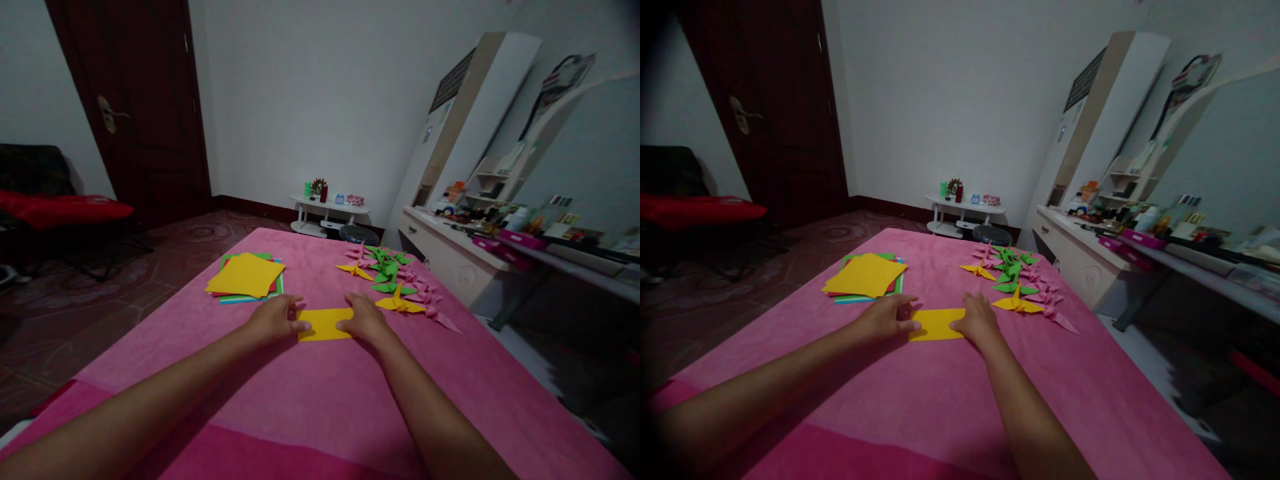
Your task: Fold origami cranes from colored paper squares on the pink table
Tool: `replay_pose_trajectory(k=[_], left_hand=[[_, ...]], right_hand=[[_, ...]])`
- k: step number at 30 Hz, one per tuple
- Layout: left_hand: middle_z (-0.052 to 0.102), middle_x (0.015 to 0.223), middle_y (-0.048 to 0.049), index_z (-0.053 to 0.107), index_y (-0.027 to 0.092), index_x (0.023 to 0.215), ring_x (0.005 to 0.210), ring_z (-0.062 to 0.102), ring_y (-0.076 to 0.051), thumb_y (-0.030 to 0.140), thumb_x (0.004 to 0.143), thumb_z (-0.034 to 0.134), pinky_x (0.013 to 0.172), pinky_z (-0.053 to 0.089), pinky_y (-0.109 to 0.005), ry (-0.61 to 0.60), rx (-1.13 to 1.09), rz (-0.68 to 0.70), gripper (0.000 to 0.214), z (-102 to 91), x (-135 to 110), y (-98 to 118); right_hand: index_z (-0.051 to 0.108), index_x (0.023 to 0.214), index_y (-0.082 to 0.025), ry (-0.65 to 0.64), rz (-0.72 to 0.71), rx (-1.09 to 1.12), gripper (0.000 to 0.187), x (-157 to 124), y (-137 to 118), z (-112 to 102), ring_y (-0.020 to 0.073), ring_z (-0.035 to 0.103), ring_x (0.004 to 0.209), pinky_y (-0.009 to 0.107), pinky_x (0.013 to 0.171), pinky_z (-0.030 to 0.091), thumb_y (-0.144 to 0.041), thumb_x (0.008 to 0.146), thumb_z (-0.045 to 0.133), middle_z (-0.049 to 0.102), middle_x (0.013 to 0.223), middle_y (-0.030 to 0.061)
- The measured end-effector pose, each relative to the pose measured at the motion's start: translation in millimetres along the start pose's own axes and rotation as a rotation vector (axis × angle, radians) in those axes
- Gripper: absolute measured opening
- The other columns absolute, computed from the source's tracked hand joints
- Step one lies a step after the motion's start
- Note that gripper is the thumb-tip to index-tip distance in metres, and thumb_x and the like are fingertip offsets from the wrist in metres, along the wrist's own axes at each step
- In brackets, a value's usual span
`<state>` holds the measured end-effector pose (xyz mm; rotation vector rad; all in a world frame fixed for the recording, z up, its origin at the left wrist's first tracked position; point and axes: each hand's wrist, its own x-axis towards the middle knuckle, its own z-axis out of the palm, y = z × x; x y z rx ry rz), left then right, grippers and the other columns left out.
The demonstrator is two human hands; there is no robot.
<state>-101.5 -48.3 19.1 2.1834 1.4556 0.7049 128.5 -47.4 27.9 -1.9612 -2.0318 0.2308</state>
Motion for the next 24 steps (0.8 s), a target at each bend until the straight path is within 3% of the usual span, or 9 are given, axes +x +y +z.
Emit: replay_pose_trajectory(k=[4,11,13,15,17,19,24], left_hand=[[0.060,0.104,-0.0091,0.057,0.022,0.120,0.091,0.058,-0.027,0.065,0.049,0.071,0.071,0.044,-0.031,-0.015,0.185,0.088,0.084,9.2,-1,5],[0.057,0.102,-0.0060,0.055,0.024,0.120,0.091,0.056,-0.024,0.069,0.055,0.065,0.068,0.041,-0.027,-0.044,0.238,0.090,0.079,9.1,-4,5],[0.056,0.100,-0.0053,0.056,0.025,0.119,0.090,0.056,-0.023,0.068,0.056,0.065,0.067,0.040,-0.027,-0.046,0.230,0.089,0.077,9.5,-4,5],[0.057,0.098,-0.0044,0.057,0.025,0.117,0.089,0.055,-0.022,0.067,0.055,0.067,0.067,0.040,-0.027,-0.037,0.215,0.092,0.075,10.3,-4,4],[0.057,0.095,-0.0041,0.058,0.024,0.116,0.087,0.055,-0.022,0.064,0.054,0.069,0.069,0.040,-0.027,-0.015,0.180,0.104,0.074,11.2,-4,4],[0.058,0.094,-0.0046,0.059,0.022,0.114,0.087,0.055,-0.022,0.060,0.054,0.072,0.072,0.041,-0.028,0.018,0.109,0.134,0.072,12.2,-5,4],[0.061,0.093,-0.0046,0.063,0.020,0.106,0.085,0.055,-0.019,0.033,0.067,0.070,0.075,0.043,-0.029,0.152,-0.187,0.138,0.042,16.5,-3,4]], right_hand=[[0.055,0.120,-0.014,0.002,-0.002,0.290,0.075,10,29,11,0.0228,0.058,0.098,0.033,0.084,0.046,-0.023,0.049,0.078,0.059,0.114,0.0107],[0.063,0.108,-0.015,0.071,-0.045,0.409,0.065,8,39,15,0.0167,0.057,0.078,0.028,0.069,0.046,-0.022,0.045,0.079,0.064,0.090,0.0025],[0.066,0.101,-0.016,0.089,-0.038,0.434,0.056,9,39,14,0.0140,0.054,0.069,0.025,0.062,0.043,-0.021,0.046,0.077,0.062,0.079,-0.0003],[0.068,0.085,-0.015,0.097,-0.032,0.473,0.036,10,39,14,0.0110,0.049,0.058,0.022,0.053,0.037,-0.020,0.050,0.074,0.056,0.064,-0.0037],[0.065,0.065,-0.015,0.105,-0.033,0.513,0.014,10,40,15,0.0089,0.042,0.050,0.021,0.048,0.029,-0.022,0.054,0.071,0.047,0.053,-0.0059],[0.059,0.057,-0.015,0.109,-0.047,0.611,0.013,10,40,14,0.0084,0.040,0.048,0.021,0.047,0.027,-0.025,0.059,0.068,0.045,0.050,-0.0062],[0.064,0.069,-0.015,0.062,-0.047,1.006,0.020,7,40,9,0.0126,0.052,0.057,0.023,0.055,0.039,-0.032,0.060,0.071,0.059,0.062,-0.0021]])
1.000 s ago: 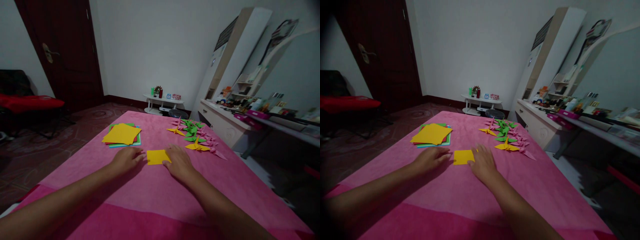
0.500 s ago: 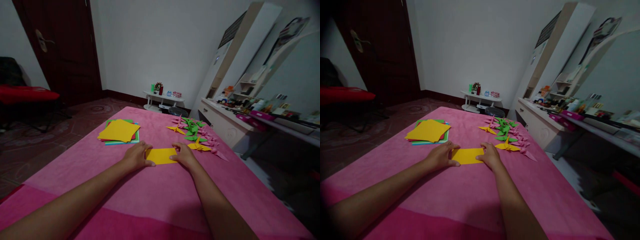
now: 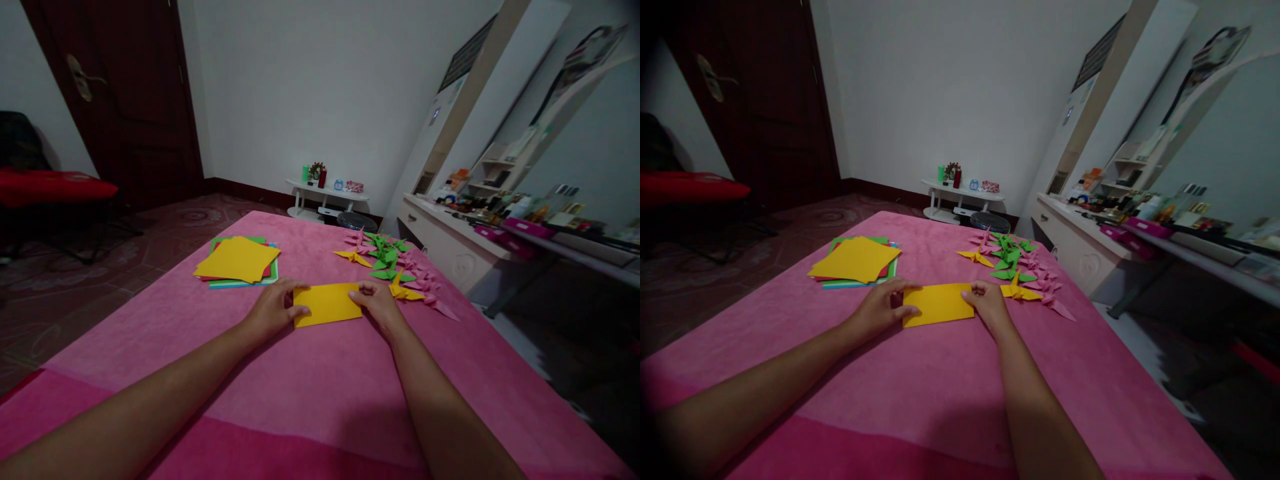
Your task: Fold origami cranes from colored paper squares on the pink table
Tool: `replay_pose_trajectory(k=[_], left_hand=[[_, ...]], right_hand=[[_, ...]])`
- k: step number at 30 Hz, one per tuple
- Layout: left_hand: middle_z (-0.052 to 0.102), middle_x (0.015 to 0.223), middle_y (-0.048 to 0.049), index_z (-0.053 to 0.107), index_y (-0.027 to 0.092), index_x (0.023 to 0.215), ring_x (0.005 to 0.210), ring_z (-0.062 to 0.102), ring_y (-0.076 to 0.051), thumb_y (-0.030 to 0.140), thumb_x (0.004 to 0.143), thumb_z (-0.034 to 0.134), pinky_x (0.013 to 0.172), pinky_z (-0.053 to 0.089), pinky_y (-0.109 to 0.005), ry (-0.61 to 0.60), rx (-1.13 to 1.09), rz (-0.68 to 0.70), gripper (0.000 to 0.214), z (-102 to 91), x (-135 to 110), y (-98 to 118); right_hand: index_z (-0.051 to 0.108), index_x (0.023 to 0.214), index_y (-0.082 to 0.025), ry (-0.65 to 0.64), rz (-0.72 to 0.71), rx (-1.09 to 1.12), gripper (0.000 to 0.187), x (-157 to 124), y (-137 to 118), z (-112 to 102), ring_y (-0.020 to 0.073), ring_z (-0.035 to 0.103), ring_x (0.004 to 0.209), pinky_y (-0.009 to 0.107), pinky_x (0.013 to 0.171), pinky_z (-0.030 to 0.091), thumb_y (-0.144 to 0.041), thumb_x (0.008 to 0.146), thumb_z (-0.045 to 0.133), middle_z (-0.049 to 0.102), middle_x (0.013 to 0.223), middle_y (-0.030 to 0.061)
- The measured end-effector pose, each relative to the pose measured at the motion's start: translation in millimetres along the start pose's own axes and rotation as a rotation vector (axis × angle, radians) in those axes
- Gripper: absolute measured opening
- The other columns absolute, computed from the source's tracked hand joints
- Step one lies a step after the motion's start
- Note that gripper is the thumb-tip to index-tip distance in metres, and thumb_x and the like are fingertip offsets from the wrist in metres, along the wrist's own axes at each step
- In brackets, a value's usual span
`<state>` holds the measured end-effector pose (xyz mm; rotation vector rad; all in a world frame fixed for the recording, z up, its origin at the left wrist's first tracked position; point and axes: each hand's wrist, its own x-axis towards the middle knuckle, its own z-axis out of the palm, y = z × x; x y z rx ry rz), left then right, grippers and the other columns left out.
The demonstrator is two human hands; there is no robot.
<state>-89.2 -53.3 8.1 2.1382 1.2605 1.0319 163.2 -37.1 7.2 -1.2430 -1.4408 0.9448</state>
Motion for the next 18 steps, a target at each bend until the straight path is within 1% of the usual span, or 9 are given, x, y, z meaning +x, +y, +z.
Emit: replay_pose_trajectory(k=[2,4,6,8,10,12,14,16,18], left_hand=[[0.060,0.084,-0.0021,0.062,0.019,0.108,0.075,0.055,-0.015,0.023,0.069,0.066,0.067,0.044,-0.027,0.058,-0.164,-0.051,0.040,1.9,1,-1],[0.059,0.076,0.0001,0.062,0.017,0.108,0.065,0.054,-0.012,0.022,0.068,0.066,0.059,0.043,-0.024,0.077,-0.378,-0.121,0.041,2.6,1,0],[0.060,0.074,-0.0003,0.064,0.014,0.101,0.062,0.056,-0.011,0.026,0.068,0.068,0.058,0.043,-0.023,0.044,-0.606,-0.195,0.036,1.7,1,3],[0.063,0.070,-0.0019,0.066,0.012,0.090,0.059,0.057,-0.011,0.032,0.069,0.069,0.057,0.045,-0.023,-0.027,-0.787,-0.259,0.029,-0.2,-1,8],[0.063,0.062,-0.0025,0.065,0.010,0.078,0.053,0.057,-0.011,0.036,0.071,0.068,0.054,0.045,-0.023,-0.095,-0.889,-0.291,0.027,-1.7,-3,12],[0.062,0.056,-0.0020,0.063,0.010,0.072,0.048,0.057,-0.011,0.039,0.071,0.068,0.050,0.044,-0.022,-0.126,-0.935,-0.310,0.029,-2.0,-5,14],[0.063,0.057,-0.0020,0.062,0.011,0.072,0.048,0.058,-0.011,0.039,0.071,0.069,0.048,0.044,-0.021,-0.088,-0.966,-0.321,0.029,-1.2,-6,13],[0.065,0.062,-0.0026,0.061,0.011,0.075,0.050,0.059,-0.010,0.039,0.071,0.069,0.050,0.046,-0.021,0.005,-0.997,-0.330,0.029,-0.6,-5,12],[0.068,0.068,-0.0040,0.060,0.012,0.077,0.056,0.062,-0.011,0.038,0.071,0.069,0.054,0.048,-0.020,0.094,-1.021,-0.332,0.028,-0.9,-4,12]], right_hand=[[0.066,0.072,-0.015,0.005,0.017,0.070,0.024,-1,-2,0,0.0146,0.056,0.060,0.025,0.058,0.042,-0.032,0.058,0.073,0.063,0.065,-0.0002],[0.066,0.073,-0.015,0.022,0.032,0.136,0.024,-1,-3,1,0.0156,0.058,0.061,0.026,0.060,0.044,-0.032,0.058,0.074,0.065,0.067,0.0005],[0.065,0.074,-0.016,0.046,0.057,0.215,0.024,-2,-4,3,0.0161,0.060,0.061,0.027,0.061,0.045,-0.033,0.059,0.074,0.066,0.067,0.0003],[0.065,0.074,-0.017,0.085,0.083,0.283,0.024,-1,-4,4,0.0166,0.061,0.059,0.028,0.061,0.046,-0.035,0.060,0.074,0.067,0.065,-0.0001],[0.065,0.074,-0.017,0.122,0.094,0.327,0.025,-1,-4,7,0.0174,0.062,0.058,0.029,0.060,0.047,-0.036,0.060,0.074,0.067,0.064,0.0002],[0.064,0.075,-0.016,0.167,0.092,0.339,0.027,-1,-5,9,0.0178,0.063,0.060,0.028,0.060,0.048,-0.036,0.060,0.074,0.068,0.066,0.0010],[0.063,0.079,-0.016,0.239,0.100,0.333,0.030,-3,-7,13,0.0170,0.064,0.062,0.027,0.059,0.049,-0.037,0.060,0.074,0.069,0.071,0.0014],[0.059,0.086,-0.019,0.288,0.165,0.346,0.034,-5,-12,19,0.0156,0.065,0.061,0.025,0.056,0.050,-0.040,0.064,0.073,0.069,0.074,0.0016],[0.052,0.088,-0.022,0.248,0.291,0.391,0.036,-8,-19,27,0.0162,0.066,0.059,0.026,0.053,0.051,-0.046,0.069,0.069,0.069,0.073,0.0029]])
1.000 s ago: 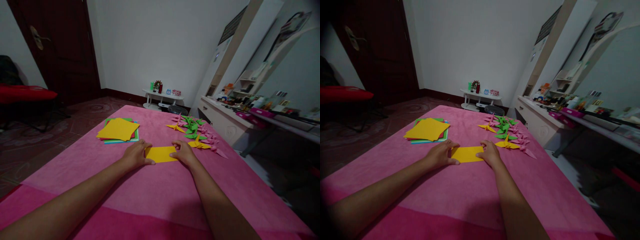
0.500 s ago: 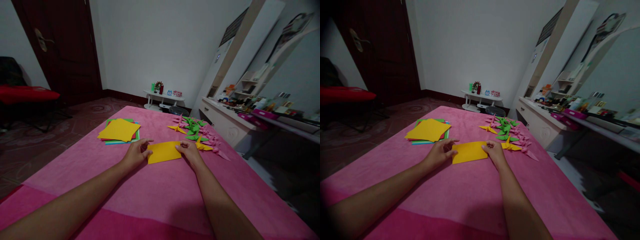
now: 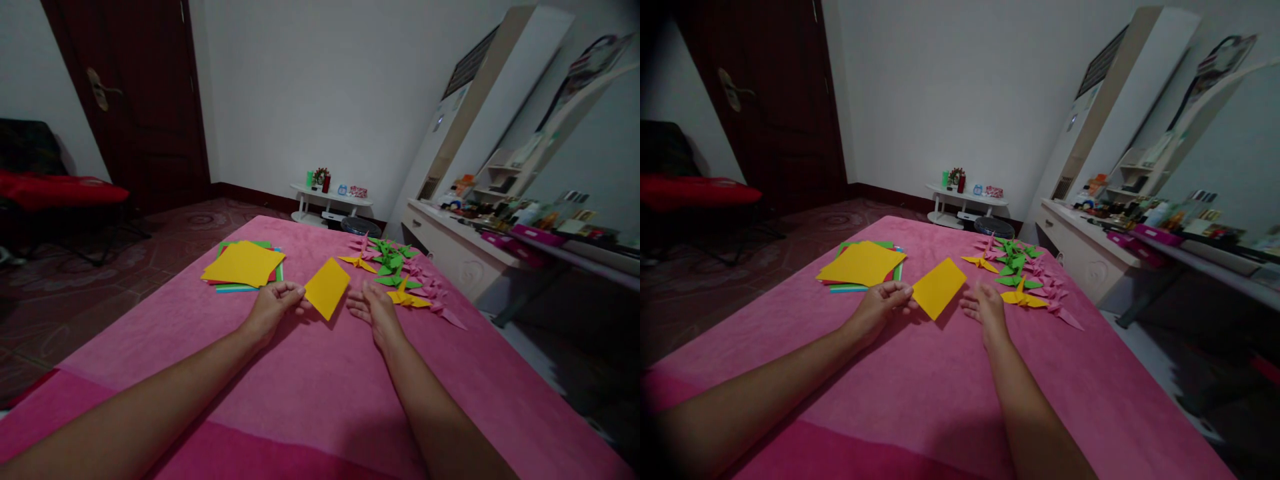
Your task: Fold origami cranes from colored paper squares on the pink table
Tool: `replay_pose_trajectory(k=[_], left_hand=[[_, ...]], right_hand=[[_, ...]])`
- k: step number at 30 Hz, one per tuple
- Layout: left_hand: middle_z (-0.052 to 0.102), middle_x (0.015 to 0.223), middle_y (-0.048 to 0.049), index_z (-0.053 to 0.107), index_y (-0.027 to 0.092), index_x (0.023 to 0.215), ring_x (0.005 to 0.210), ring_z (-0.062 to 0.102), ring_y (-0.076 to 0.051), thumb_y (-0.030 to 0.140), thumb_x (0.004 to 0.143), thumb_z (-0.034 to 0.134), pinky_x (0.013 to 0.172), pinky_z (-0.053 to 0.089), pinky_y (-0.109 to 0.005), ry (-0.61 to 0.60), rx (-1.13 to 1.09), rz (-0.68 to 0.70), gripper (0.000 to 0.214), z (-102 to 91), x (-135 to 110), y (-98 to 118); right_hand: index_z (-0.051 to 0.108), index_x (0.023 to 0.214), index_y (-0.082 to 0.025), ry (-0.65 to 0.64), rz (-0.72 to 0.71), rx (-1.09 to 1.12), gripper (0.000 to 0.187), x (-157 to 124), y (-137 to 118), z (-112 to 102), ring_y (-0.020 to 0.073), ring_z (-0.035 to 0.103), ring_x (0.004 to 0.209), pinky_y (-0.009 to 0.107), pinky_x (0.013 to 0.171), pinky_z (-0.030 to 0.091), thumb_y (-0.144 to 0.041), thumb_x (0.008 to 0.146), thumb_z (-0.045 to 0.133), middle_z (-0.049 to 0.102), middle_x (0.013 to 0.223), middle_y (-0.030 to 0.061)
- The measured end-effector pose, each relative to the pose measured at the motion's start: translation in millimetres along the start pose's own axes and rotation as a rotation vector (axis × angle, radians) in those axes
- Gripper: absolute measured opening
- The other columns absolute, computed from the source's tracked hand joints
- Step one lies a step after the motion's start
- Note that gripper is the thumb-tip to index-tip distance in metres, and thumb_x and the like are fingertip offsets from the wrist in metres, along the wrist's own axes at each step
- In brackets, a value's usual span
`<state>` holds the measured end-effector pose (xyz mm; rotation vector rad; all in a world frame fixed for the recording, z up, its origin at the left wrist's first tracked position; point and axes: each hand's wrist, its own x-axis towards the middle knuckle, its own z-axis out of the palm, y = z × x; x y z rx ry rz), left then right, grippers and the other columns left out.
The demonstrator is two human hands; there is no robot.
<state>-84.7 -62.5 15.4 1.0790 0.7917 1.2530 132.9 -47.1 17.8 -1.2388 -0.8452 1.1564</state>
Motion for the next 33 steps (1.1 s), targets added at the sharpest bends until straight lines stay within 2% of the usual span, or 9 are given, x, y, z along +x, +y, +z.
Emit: replay_pose_trajectory(k=[3,5,9,13,17,21,23,27,33], left_hand=[[0.071,0.073,-0.0066,0.058,0.012,0.078,0.065,0.066,-0.014,0.037,0.071,0.070,0.061,0.050,-0.023,0.018,-0.001,0.025,0.028,3.8,-2,3],[0.071,0.073,-0.0077,0.057,0.012,0.076,0.065,0.067,-0.017,0.037,0.071,0.070,0.062,0.051,-0.026,-0.027,0.025,0.025,0.028,8.2,-6,4],[0.070,0.073,-0.0081,0.057,0.012,0.077,0.065,0.066,-0.017,0.036,0.072,0.069,0.064,0.051,-0.029,-0.185,0.060,0.016,0.027,15.7,-13,-1],[0.069,0.074,-0.0077,0.057,0.012,0.077,0.066,0.065,-0.016,0.034,0.074,0.067,0.062,0.048,-0.025,-0.304,0.127,0.032,0.024,18.4,-16,-5],[0.066,0.068,-0.0041,0.059,0.012,0.070,0.060,0.059,-0.012,0.032,0.073,0.067,0.056,0.042,-0.021,-0.361,0.231,0.077,0.022,19.5,-18,-2],[0.062,0.068,-0.0022,0.063,0.012,0.069,0.063,0.056,-0.011,0.034,0.071,0.068,0.061,0.042,-0.021,-0.414,0.326,0.122,0.023,19.1,-20,0],[0.064,0.072,-0.0040,0.064,0.012,0.074,0.067,0.058,-0.013,0.038,0.074,0.066,0.063,0.043,-0.022,-0.409,0.295,0.073,0.026,17.7,-20,0],[0.064,0.077,-0.0055,0.062,0.013,0.080,0.069,0.061,-0.015,0.045,0.077,0.061,0.064,0.049,-0.025,-0.324,0.037,-0.044,0.033,13.0,-15,-2],[0.064,0.078,-0.0044,0.061,0.012,0.086,0.065,0.062,-0.012,0.039,0.077,0.064,0.064,0.052,-0.027,-0.323,-0.095,-0.044,0.029,9.2,-10,-6]], right_hand=[[0.046,0.086,-0.022,-0.128,0.191,0.027,0.036,-11,-2,14,0.0189,0.067,0.060,0.028,0.052,0.052,-0.050,0.073,0.065,0.070,0.074,0.0070],[0.048,0.086,-0.021,-0.202,0.233,0.050,0.034,-17,-1,21,0.0181,0.068,0.063,0.028,0.054,0.052,-0.047,0.074,0.065,0.070,0.079,0.0083],[0.055,0.084,-0.018,-0.284,0.217,0.145,0.023,-22,6,29,0.0148,0.066,0.066,0.027,0.060,0.053,-0.032,0.072,0.070,0.069,0.080,0.0049],[0.061,0.079,-0.016,-0.330,0.190,0.229,0.020,-21,12,30,0.0157,0.065,0.068,0.027,0.064,0.053,-0.022,0.065,0.074,0.068,0.076,0.0036],[0.063,0.082,-0.015,-0.370,0.216,0.239,0.025,-22,9,29,0.0164,0.065,0.071,0.027,0.067,0.052,-0.020,0.061,0.075,0.069,0.077,0.0033],[0.063,0.086,-0.015,-0.429,0.213,0.183,0.029,-24,6,29,0.0166,0.066,0.071,0.028,0.066,0.051,-0.020,0.060,0.075,0.070,0.083,0.0042],[0.062,0.089,-0.016,-0.434,0.200,0.181,0.034,-25,5,28,0.0164,0.066,0.069,0.027,0.064,0.051,-0.018,0.059,0.076,0.071,0.083,0.0036],[0.061,0.093,-0.016,-0.460,0.168,0.208,0.038,-27,4,28,0.0166,0.068,0.069,0.028,0.067,0.051,-0.017,0.058,0.077,0.072,0.084,0.0045],[0.061,0.093,-0.016,-0.510,0.183,0.230,0.039,-32,2,32,0.0161,0.068,0.068,0.027,0.065,0.052,-0.016,0.058,0.078,0.072,0.083,0.0046]])
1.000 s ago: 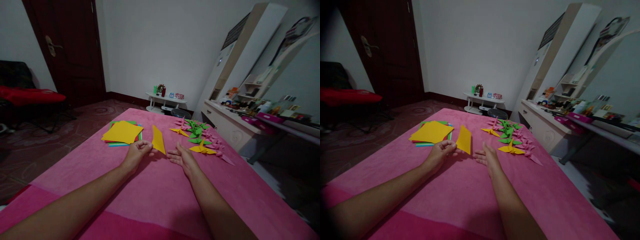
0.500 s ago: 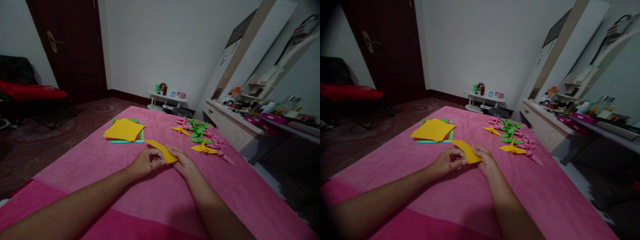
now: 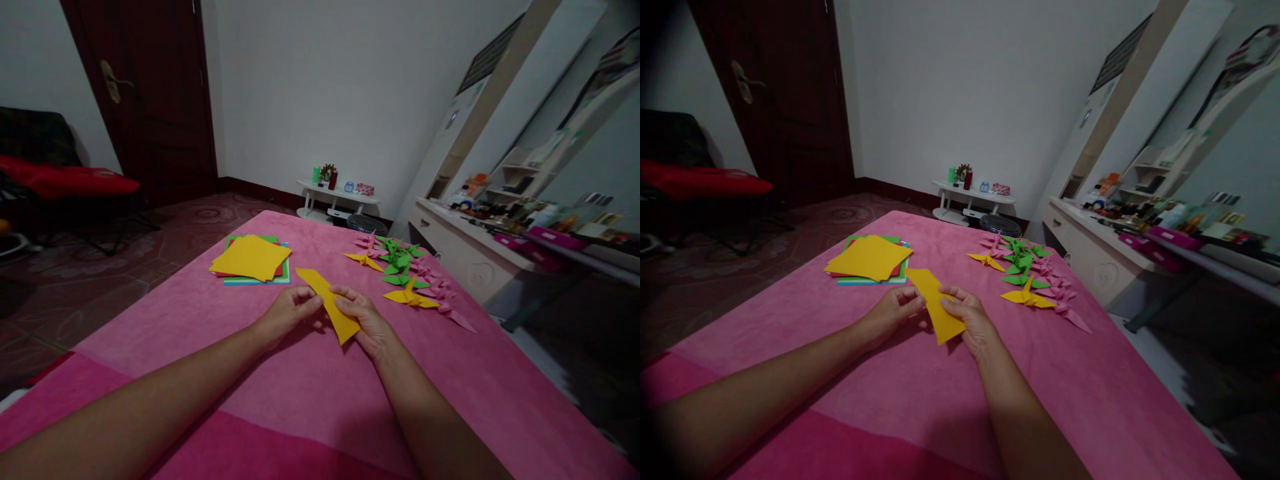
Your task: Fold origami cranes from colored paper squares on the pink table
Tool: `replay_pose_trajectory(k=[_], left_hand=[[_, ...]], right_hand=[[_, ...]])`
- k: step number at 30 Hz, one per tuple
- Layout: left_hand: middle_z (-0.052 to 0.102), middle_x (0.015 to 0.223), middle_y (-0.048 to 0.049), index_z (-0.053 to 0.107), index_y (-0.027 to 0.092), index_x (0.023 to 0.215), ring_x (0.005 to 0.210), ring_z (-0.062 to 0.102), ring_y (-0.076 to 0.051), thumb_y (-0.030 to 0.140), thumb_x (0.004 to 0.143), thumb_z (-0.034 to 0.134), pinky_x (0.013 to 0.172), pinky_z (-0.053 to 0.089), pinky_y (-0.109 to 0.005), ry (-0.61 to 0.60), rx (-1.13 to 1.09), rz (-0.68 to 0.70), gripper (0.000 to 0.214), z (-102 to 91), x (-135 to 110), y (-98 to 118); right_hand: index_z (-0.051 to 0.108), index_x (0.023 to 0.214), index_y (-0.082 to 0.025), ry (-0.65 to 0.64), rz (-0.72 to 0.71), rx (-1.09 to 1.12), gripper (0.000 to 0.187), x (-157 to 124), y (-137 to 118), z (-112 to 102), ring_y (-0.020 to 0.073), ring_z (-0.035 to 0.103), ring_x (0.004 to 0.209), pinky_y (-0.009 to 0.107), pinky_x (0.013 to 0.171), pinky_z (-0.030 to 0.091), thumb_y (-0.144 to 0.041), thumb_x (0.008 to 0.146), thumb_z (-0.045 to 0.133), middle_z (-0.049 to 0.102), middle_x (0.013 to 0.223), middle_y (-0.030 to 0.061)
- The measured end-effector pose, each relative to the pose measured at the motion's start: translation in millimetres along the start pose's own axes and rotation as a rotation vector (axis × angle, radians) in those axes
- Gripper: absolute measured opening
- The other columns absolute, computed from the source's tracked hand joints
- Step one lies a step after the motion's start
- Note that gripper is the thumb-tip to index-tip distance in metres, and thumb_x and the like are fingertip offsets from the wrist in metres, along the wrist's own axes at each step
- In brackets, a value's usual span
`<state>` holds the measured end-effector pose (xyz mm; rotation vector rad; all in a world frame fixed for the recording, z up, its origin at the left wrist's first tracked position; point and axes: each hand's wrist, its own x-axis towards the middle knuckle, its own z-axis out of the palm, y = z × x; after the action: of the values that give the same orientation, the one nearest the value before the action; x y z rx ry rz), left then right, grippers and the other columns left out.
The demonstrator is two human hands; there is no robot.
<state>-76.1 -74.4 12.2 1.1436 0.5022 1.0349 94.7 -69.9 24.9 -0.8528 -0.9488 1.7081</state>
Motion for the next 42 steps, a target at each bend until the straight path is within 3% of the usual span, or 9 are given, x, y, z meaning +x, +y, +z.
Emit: replay_pose_trajectory(k=[13,21,28,32,35,38,42], left_hand=[[0.066,0.085,-0.0081,0.061,0.012,0.092,0.073,0.064,-0.016,0.038,0.078,0.064,0.066,0.053,-0.029,-0.044,-0.014,-0.008,0.030,0.9,-2,0],[0.067,0.085,-0.0083,0.061,0.011,0.095,0.069,0.065,-0.015,0.031,0.078,0.064,0.061,0.054,-0.026,-0.048,-0.066,-0.041,0.026,-0.4,-1,2],[0.064,0.068,-0.0041,0.062,0.010,0.084,0.050,0.059,-0.011,0.029,0.071,0.065,0.046,0.048,-0.022,0.143,0.119,-0.106,0.023,0.3,0,3],[0.061,0.059,-0.0012,0.061,0.010,0.073,0.044,0.052,-0.009,0.030,0.070,0.064,0.044,0.042,-0.020,0.231,0.356,-0.019,0.021,1.6,1,1],[0.064,0.066,-0.0032,0.064,0.010,0.074,0.056,0.057,-0.012,0.029,0.070,0.064,0.052,0.044,-0.021,0.181,0.483,0.083,0.019,2.5,0,-1],[0.067,0.077,-0.0055,0.065,0.010,0.081,0.065,0.059,-0.015,0.028,0.074,0.060,0.060,0.045,-0.024,0.113,0.492,0.103,0.020,3.8,-2,1],[0.067,0.078,-0.0052,0.065,0.010,0.086,0.065,0.059,-0.014,0.030,0.073,0.061,0.061,0.044,-0.024,0.120,0.410,0.050,0.024,1.3,-2,10]], right_hand=[[0.061,0.095,-0.017,-0.021,-0.010,0.038,0.038,1,5,-1,0.0163,0.067,0.072,0.030,0.071,0.053,-0.017,0.061,0.077,0.071,0.088,0.0045],[0.062,0.093,-0.017,-0.021,-0.023,0.043,0.040,1,6,0,0.0160,0.068,0.069,0.026,0.065,0.052,-0.018,0.057,0.079,0.072,0.087,0.0047],[0.061,0.095,-0.018,0.046,-0.149,-0.259,0.044,2,6,2,0.0170,0.065,0.064,0.029,0.062,0.050,-0.036,0.059,0.078,0.069,0.079,0.0029],[0.065,0.093,-0.018,0.001,-0.301,-0.729,0.041,-3,1,16,0.0193,0.062,0.082,0.031,0.073,0.048,-0.050,0.069,0.066,0.065,0.095,0.0067],[0.068,0.094,-0.021,0.027,-0.441,-1.061,0.034,-8,-1,26,0.0197,0.058,0.093,0.030,0.080,0.045,-0.046,0.071,0.065,0.063,0.104,0.0062],[0.068,0.084,-0.017,0.127,-0.412,-1.091,0.027,-8,-3,23,0.0176,0.060,0.074,0.026,0.065,0.046,-0.042,0.076,0.059,0.066,0.082,0.0043],[0.067,0.075,-0.012,0.268,-0.306,-0.879,0.027,-2,-15,3,0.0184,0.060,0.058,0.025,0.050,0.043,-0.038,0.069,0.063,0.066,0.069,0.0049]])
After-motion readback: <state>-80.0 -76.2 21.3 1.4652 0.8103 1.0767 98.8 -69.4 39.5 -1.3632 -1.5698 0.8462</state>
